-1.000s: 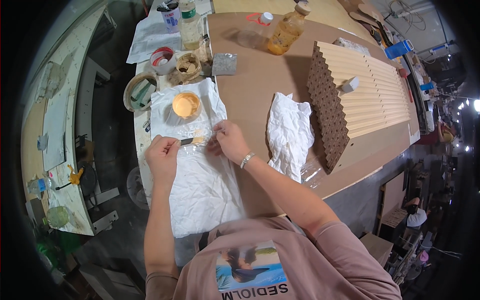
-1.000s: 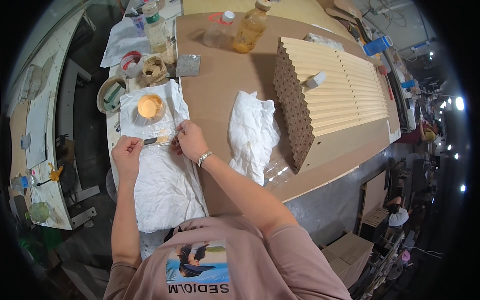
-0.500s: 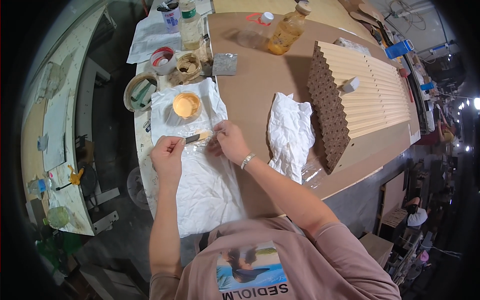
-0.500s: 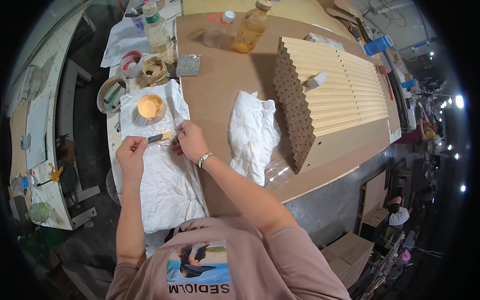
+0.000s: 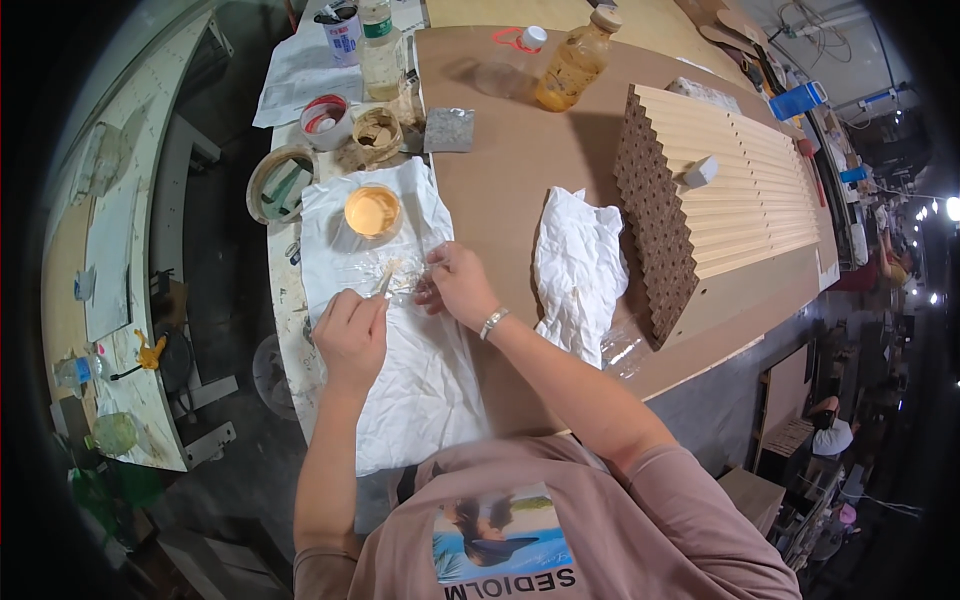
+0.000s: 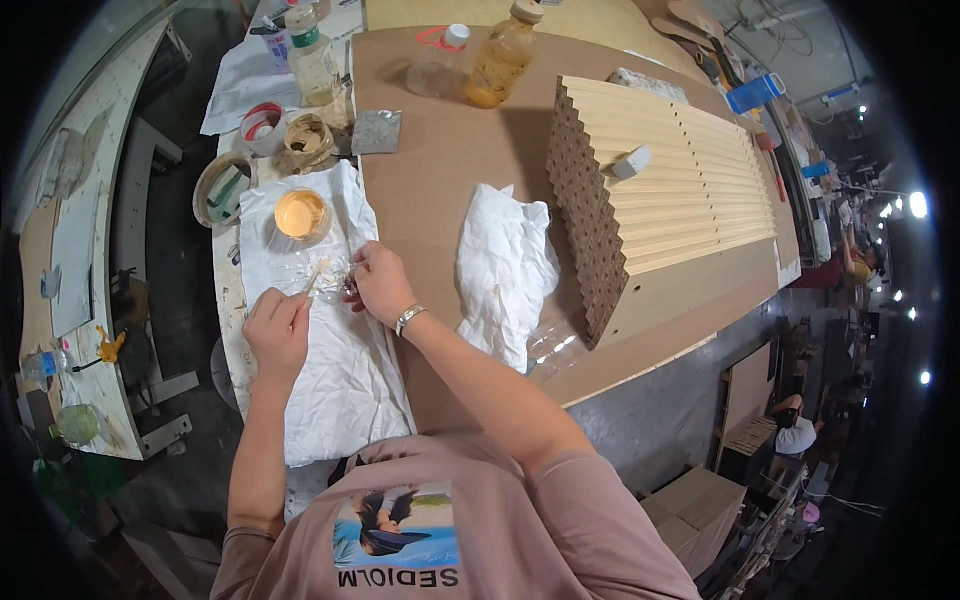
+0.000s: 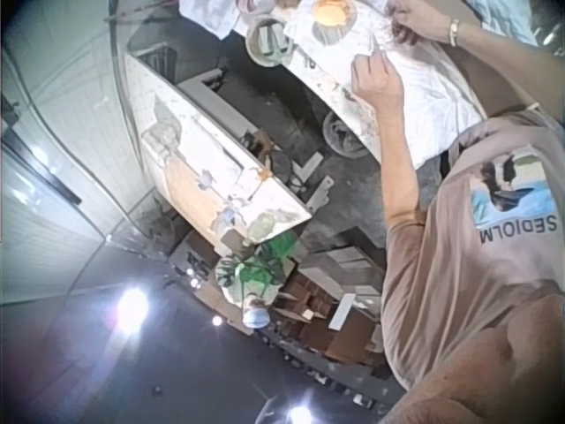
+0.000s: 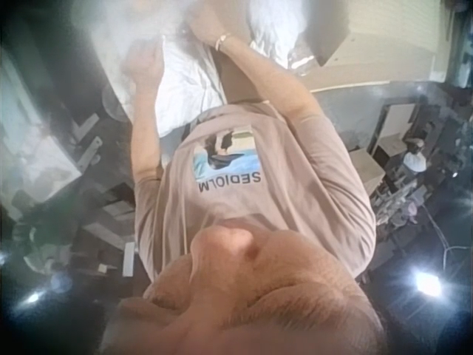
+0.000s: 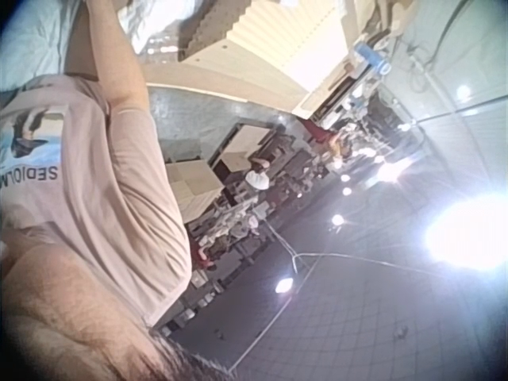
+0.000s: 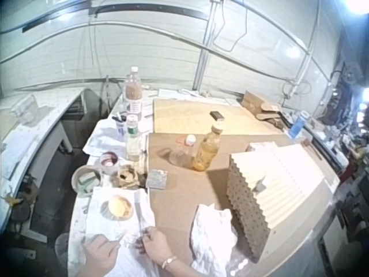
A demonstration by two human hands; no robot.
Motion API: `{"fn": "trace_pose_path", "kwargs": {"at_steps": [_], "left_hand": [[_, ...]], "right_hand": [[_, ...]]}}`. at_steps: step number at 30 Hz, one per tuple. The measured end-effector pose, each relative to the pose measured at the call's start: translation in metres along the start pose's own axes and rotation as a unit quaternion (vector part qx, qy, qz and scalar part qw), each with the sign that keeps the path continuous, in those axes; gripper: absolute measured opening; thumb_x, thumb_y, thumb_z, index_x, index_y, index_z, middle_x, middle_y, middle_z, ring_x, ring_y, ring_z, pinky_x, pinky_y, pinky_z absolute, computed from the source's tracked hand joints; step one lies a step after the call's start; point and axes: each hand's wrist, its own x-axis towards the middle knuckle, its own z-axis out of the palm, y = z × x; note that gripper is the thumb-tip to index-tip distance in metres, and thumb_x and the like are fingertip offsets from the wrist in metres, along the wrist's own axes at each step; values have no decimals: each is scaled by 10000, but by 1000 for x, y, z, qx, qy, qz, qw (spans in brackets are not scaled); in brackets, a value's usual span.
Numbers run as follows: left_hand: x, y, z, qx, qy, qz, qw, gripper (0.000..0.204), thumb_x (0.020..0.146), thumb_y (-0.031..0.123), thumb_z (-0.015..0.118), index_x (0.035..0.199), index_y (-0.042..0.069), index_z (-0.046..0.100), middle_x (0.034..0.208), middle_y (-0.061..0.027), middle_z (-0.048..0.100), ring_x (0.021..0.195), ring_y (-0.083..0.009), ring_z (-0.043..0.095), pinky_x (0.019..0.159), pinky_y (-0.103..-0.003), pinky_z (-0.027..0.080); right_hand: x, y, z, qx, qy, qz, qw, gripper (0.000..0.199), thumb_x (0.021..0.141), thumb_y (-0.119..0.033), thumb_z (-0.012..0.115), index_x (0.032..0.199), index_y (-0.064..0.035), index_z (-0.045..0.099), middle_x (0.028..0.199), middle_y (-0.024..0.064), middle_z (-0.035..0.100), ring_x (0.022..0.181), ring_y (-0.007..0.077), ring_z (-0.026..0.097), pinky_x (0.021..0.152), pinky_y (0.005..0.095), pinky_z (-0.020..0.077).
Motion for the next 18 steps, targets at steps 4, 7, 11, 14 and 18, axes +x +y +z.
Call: {"fn": "trace_pose_path", "kwargs": {"at_steps": [4,7,11,14,18], "left_hand": [[2,1,1,-1,26,9,1000,137,694,-11,734,801,53,676,682,-69,495,621,-257,544,534,-365,430],[3,3,1,8,17,32,999,149,680,-18,732,797,56,676,678,-66,488,614,-253,538,532,-365,430],[0,5,2,2,15,45,999,148,673,-28,720,784,58,671,671,-62,479,617,-246,536,528,-362,427],[5,6,6,18,31,29,999,139,677,-35,713,773,54,666,670,-61,477,614,-242,533,523,-361,426],[-3,10,7,6,-17,72,997,128,678,-26,719,767,49,663,670,-56,480,609,-242,528,519,-359,422]], "right_hand": [[-2,-1,0,5,3,2,1000,151,946,-6,400,1039,74,488,774,141,618,602,196,677,451,309,544],[0,-1,-1,4,0,0,1000,152,946,-8,401,1042,76,483,771,137,615,600,195,675,453,309,545],[-2,-2,-1,-11,0,3,1000,150,944,-7,400,1041,76,479,768,134,612,607,194,677,459,311,546],[-3,-4,0,-5,-2,-2,1000,151,942,-5,398,1038,76,482,765,132,610,606,196,676,458,310,547],[-3,-5,-1,-3,0,2,1000,152,939,-1,404,1034,80,490,769,132,611,608,194,677,457,307,546]]}}
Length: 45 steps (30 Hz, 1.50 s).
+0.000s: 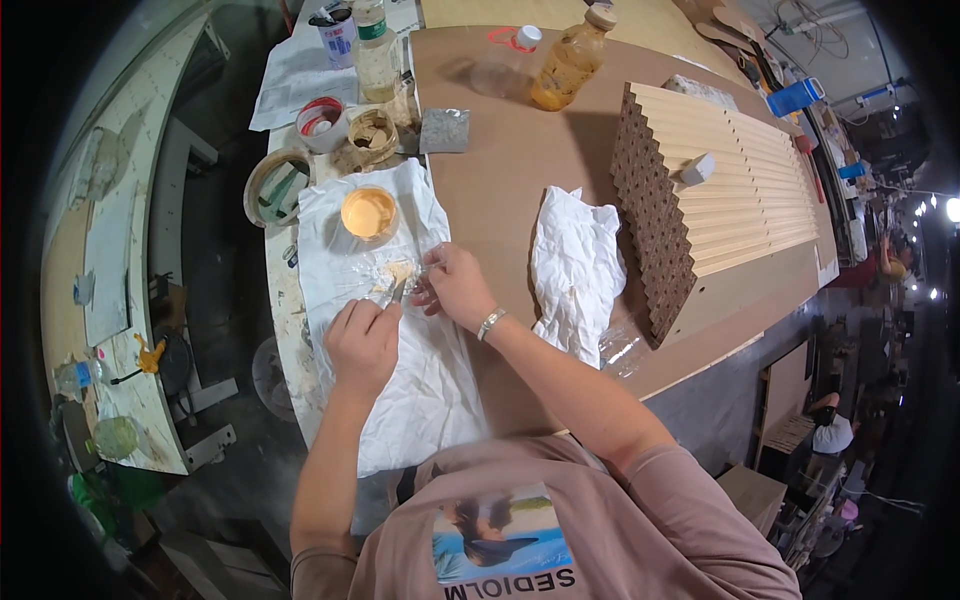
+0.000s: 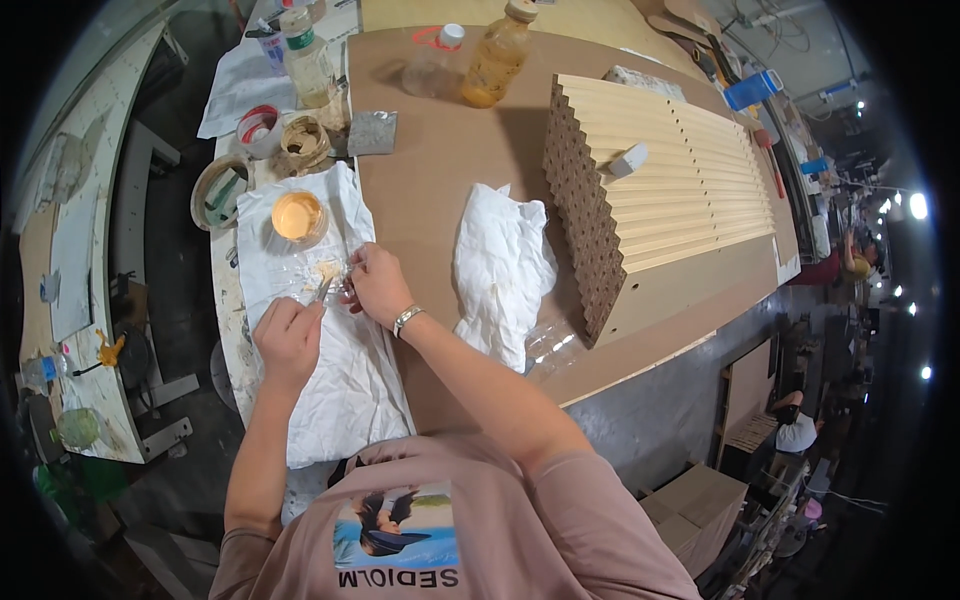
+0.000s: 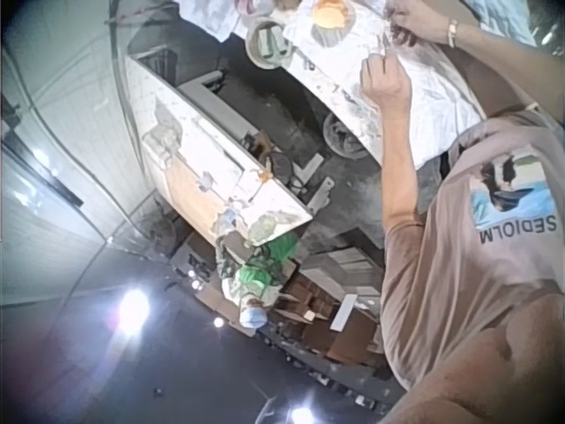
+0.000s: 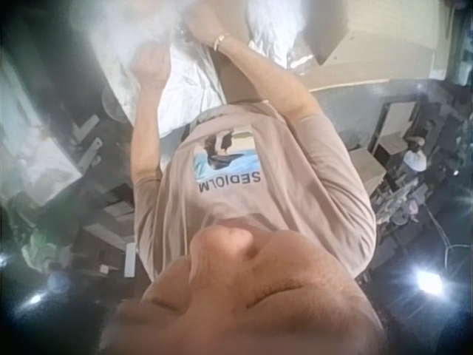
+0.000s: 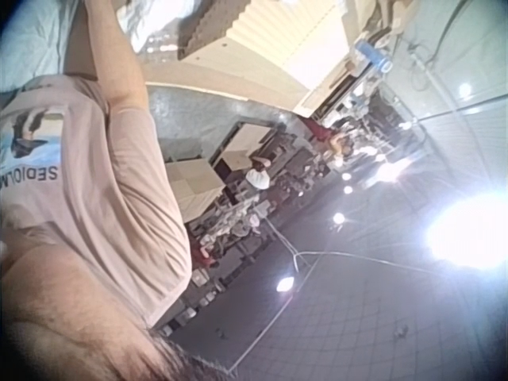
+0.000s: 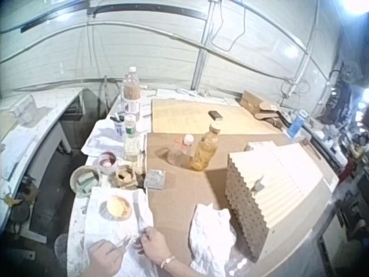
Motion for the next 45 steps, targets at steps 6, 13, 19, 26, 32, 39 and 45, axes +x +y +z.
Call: {"fn": "trace_pose_path", "kwargs": {"at_steps": [6,13,19,26,32,39,45], "left_hand": [[-4,-6,-4,25,49,-17,998,123,680,-18,724,773,42,670,662,-56,486,597,-240,524,507,-355,413],[-6,-10,-4,19,48,-21,998,138,686,-33,731,798,31,683,664,-67,495,593,-247,525,510,-358,407],[-11,-4,-5,19,32,-17,999,137,698,-34,734,811,31,690,669,-72,503,591,-248,525,513,-364,408],[-10,-11,1,46,37,-13,998,135,698,-36,732,796,47,689,664,-65,498,586,-248,519,505,-363,406],[-16,-2,0,37,39,-7,999,105,710,8,718,789,66,680,677,-33,483,613,-222,526,527,-348,397],[-19,11,12,18,16,11,1000,125,693,-17,718,776,63,671,658,-48,482,584,-243,512,518,-367,400],[-17,7,17,39,61,-12,997,138,695,-14,711,804,64,677,661,-46,482,595,-237,526,526,-354,410]], "right_hand": [[0,1,2,-10,4,-4,1000,159,937,5,419,1051,87,493,792,142,618,609,195,681,454,305,546],[-1,0,3,-30,4,-4,1000,178,937,25,423,1097,67,489,802,157,630,614,192,683,454,307,549],[-1,1,3,-33,-3,-15,999,181,942,31,416,1104,61,491,785,151,634,611,195,684,458,302,552],[-2,2,3,-43,5,-36,998,181,940,33,421,1104,62,491,786,155,643,618,195,691,460,301,553],[-2,4,4,-38,10,-28,999,181,928,25,440,1094,74,495,774,155,641,618,195,694,461,297,550],[5,10,-5,7,-22,19,1000,246,926,-6,424,1166,38,450,911,185,658,716,233,707,565,316,583],[-4,-1,3,76,-9,78,994,236,915,8,437,1148,40,460,945,199,644,773,261,699,626,328,592]]}}
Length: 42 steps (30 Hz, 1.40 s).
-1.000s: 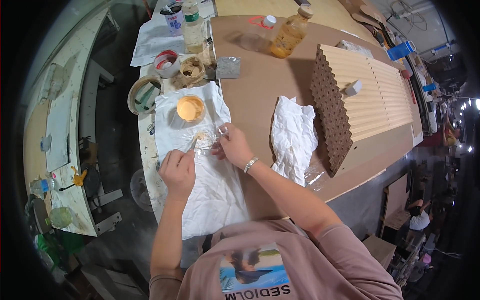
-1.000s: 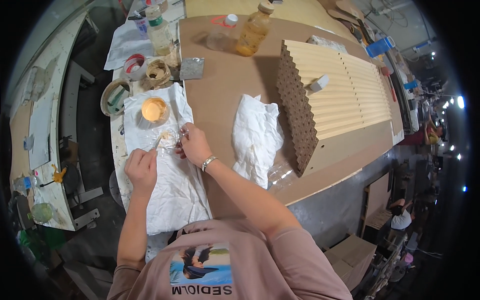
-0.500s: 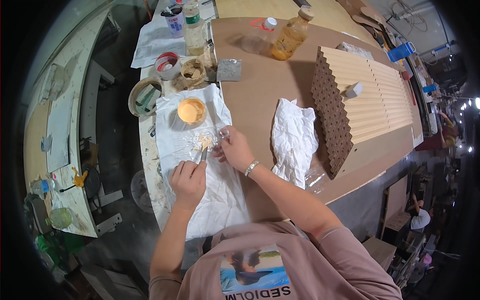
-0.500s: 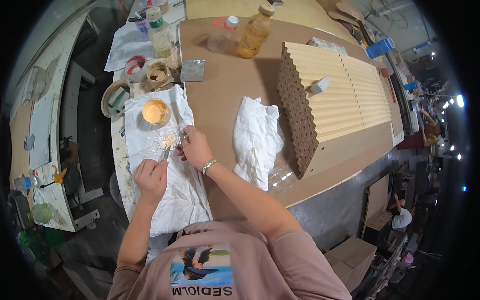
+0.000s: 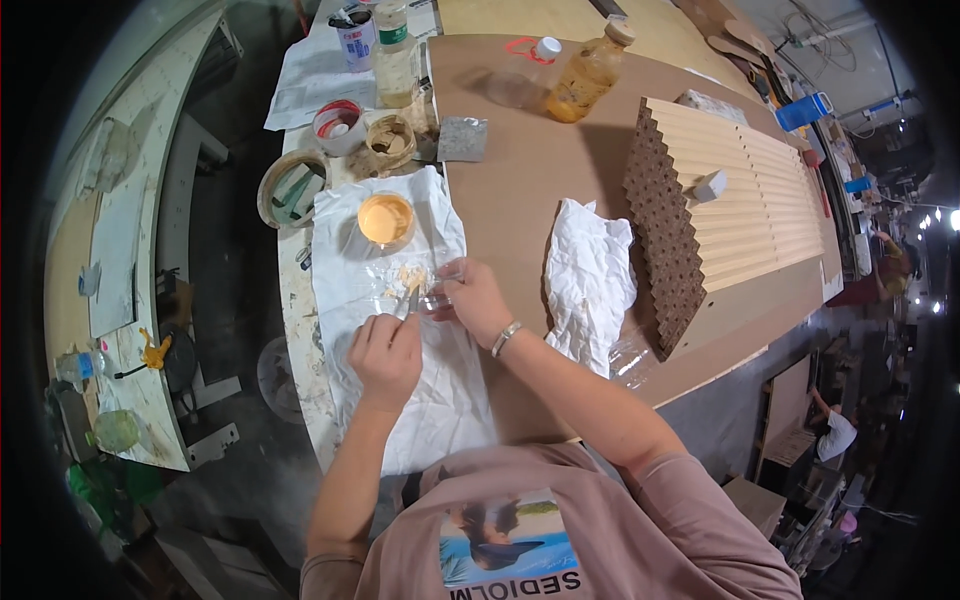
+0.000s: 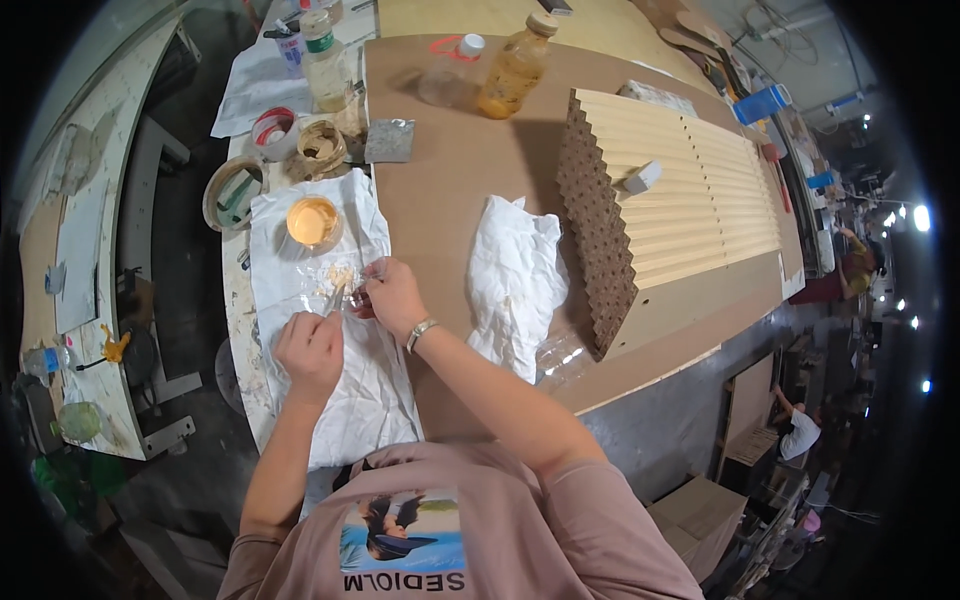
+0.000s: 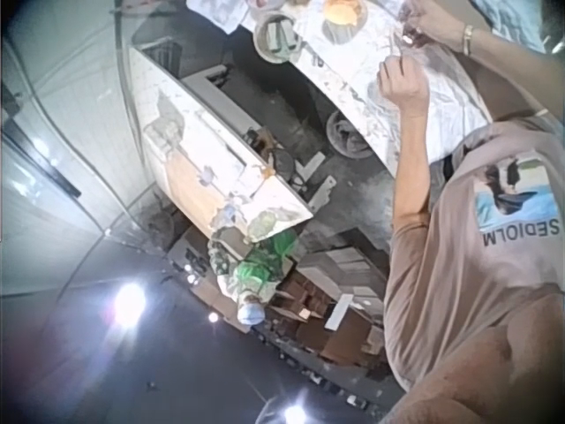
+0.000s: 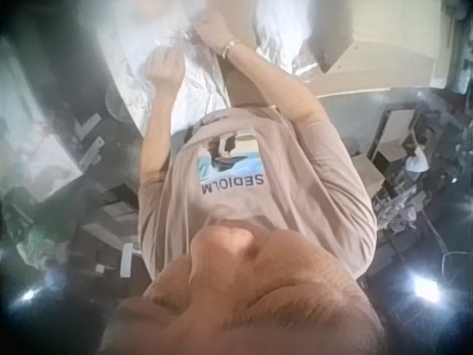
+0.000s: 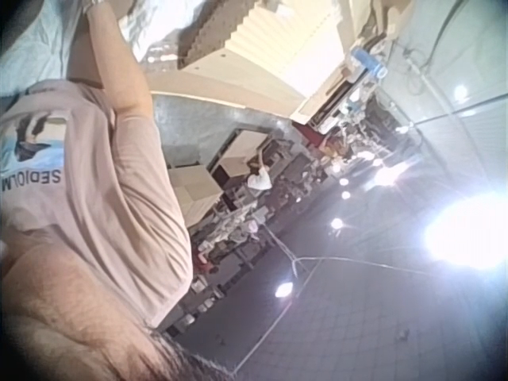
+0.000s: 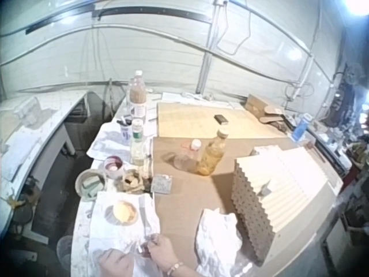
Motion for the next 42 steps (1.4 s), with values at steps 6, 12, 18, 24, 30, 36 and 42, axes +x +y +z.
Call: {"fn": "trace_pose_path", "kwargs": {"at_steps": [6,12,18,24,30,36,42], "left_hand": [[-21,17,9,-12,-47,-2,999,144,700,5,708,837,48,687,674,-51,497,598,-235,532,534,-350,415],[-24,25,0,-24,-45,-21,998,139,696,-17,703,818,47,685,669,-56,492,587,-240,524,525,-355,415],[-8,10,-15,-12,26,-48,998,149,687,-55,718,793,40,676,661,-56,486,562,-239,512,493,-359,404],[-16,4,-8,12,-4,-59,998,119,706,-33,716,791,37,672,663,-55,473,584,-245,517,509,-363,412],[-3,-4,-7,36,21,-68,997,121,707,-9,716,804,52,678,676,-52,472,599,-239,516,515,-363,399],[6,-2,-9,22,-16,-39,999,111,704,-26,724,764,43,661,669,-63,484,600,-253,527,531,-371,419],[20,-12,-4,27,-14,-30,999,121,692,-34,720,764,44,661,666,-68,485,609,-255,533,531,-370,424]], "right_hand": [[6,12,4,12,27,5,1000,181,889,39,459,1067,36,493,896,154,605,729,259,666,599,350,563],[0,4,7,63,37,19,997,166,886,49,459,1047,43,501,878,145,599,693,249,662,555,351,550],[1,3,3,50,22,27,998,185,917,40,407,1091,46,471,888,156,599,704,263,694,541,343,571],[-5,1,8,46,22,29,998,179,934,23,417,1107,44,460,897,154,600,709,253,699,540,336,575],[-1,7,5,33,23,13,999,173,939,28,432,1109,46,460,912,147,598,707,242,698,523,333,563],[-5,3,7,22,25,11,999,181,945,25,415,1119,43,462,915,143,595,698,236,696,506,325,552],[-4,4,6,16,18,10,1000,172,953,13,400,1114,41,456,904,131,592,697,225,691,504,319,548]]}}
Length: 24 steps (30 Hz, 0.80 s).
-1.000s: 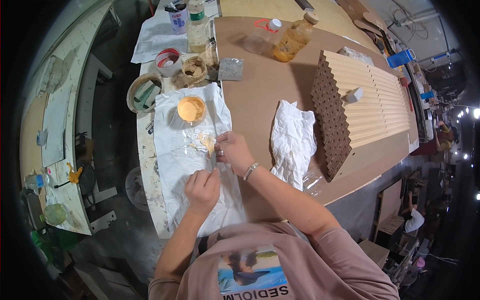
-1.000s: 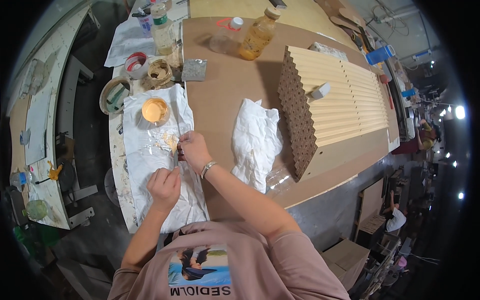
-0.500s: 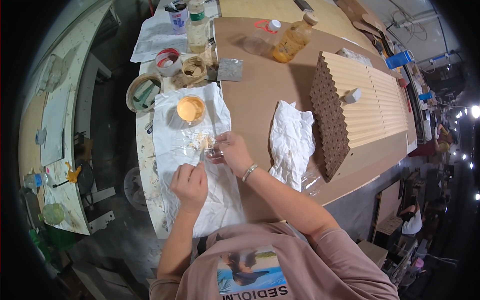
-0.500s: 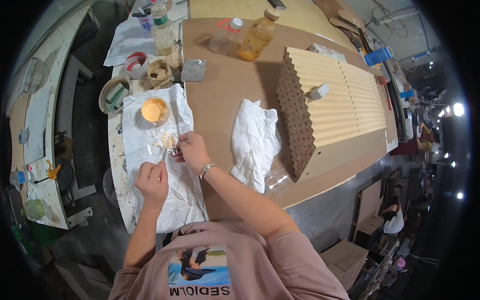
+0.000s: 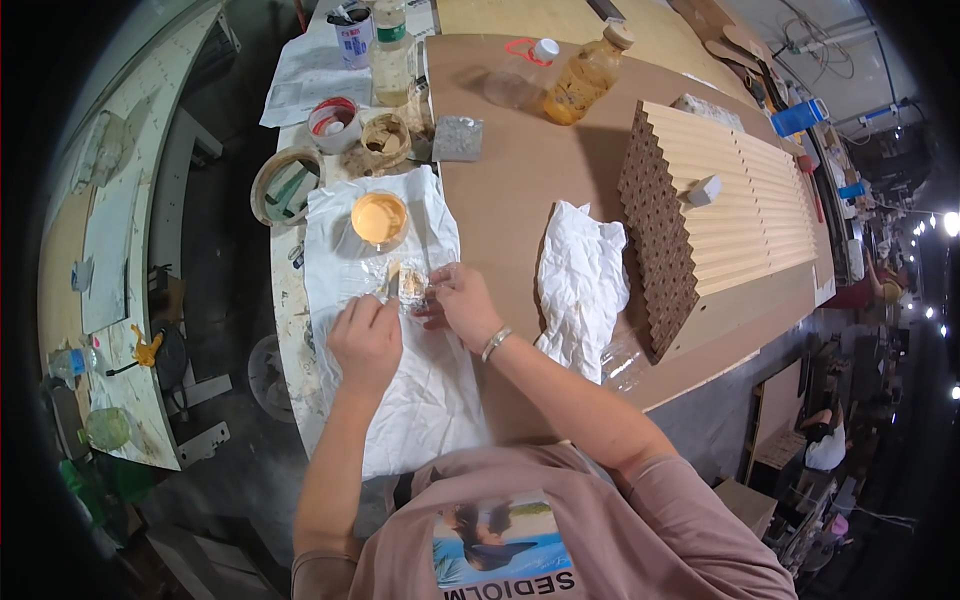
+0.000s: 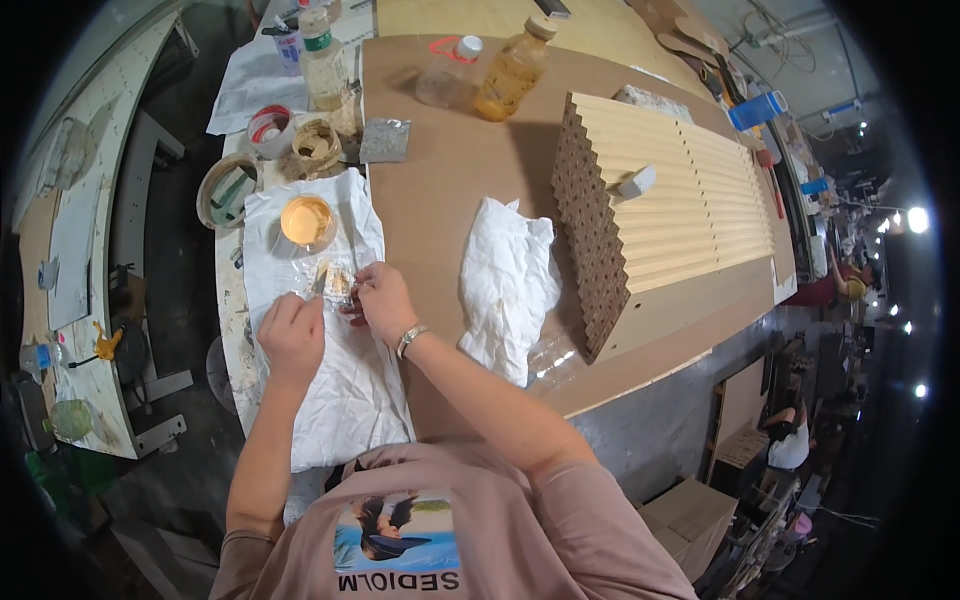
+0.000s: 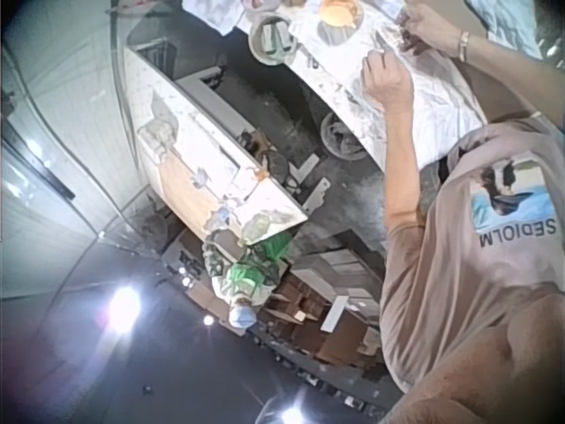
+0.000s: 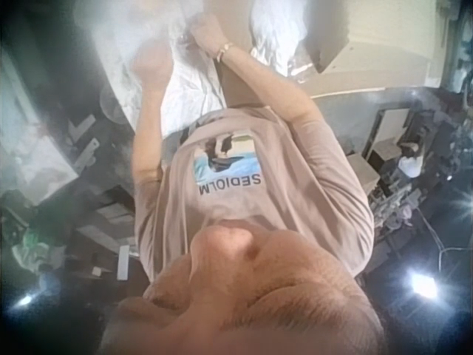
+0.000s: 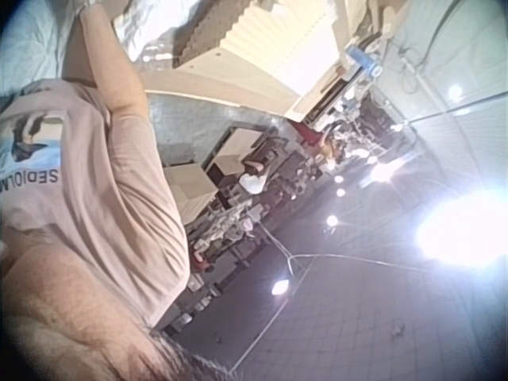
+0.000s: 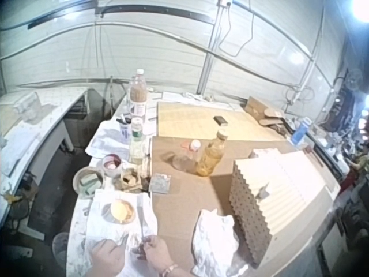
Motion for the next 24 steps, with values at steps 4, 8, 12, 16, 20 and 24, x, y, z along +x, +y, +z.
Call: {"fn": "trace_pose_path", "kwargs": {"at_steps": [4,8,12,16,20,24], "left_hand": [[-4,5,-1,-27,-29,3,999,114,697,-23,720,765,49,664,673,-62,493,613,-252,535,538,-372,429],[-2,-3,4,-4,-3,8,1000,85,721,34,706,789,74,677,687,-34,491,629,-223,543,534,-349,419],[-21,8,1,-37,-49,42,997,124,699,6,722,805,51,678,681,-38,488,615,-223,533,520,-348,405],[-21,7,-5,-21,16,24,999,107,705,-14,722,785,39,676,661,-53,488,580,-229,518,503,-348,400],[-19,14,-5,-42,21,16,999,111,709,-28,729,778,39,675,661,-51,489,575,-233,521,499,-346,411],[-25,15,-4,-127,24,-115,985,112,727,-55,713,808,9,671,677,-71,508,560,-228,523,502,-323,420]], "right_hand": [[-1,-1,-1,-7,2,-8,1000,171,959,10,392,1114,39,458,887,126,589,701,219,690,501,317,548],[2,2,0,-3,0,-13,1000,175,956,12,394,1116,38,460,889,132,589,697,218,687,499,320,550],[4,1,-2,-9,-1,-1,1000,183,949,12,396,1118,37,462,904,138,591,704,224,689,506,325,554],[3,2,-1,-15,-1,-4,1000,191,942,10,393,1117,39,462,922,141,592,716,225,693,502,325,554],[3,1,-1,-17,3,-1,1000,195,938,4,396,1118,38,462,932,141,592,722,220,694,501,326,555],[3,1,-2,-27,-2,-11,1000,199,935,2,399,1116,45,472,924,137,606,718,218,697,511,319,559]]}}
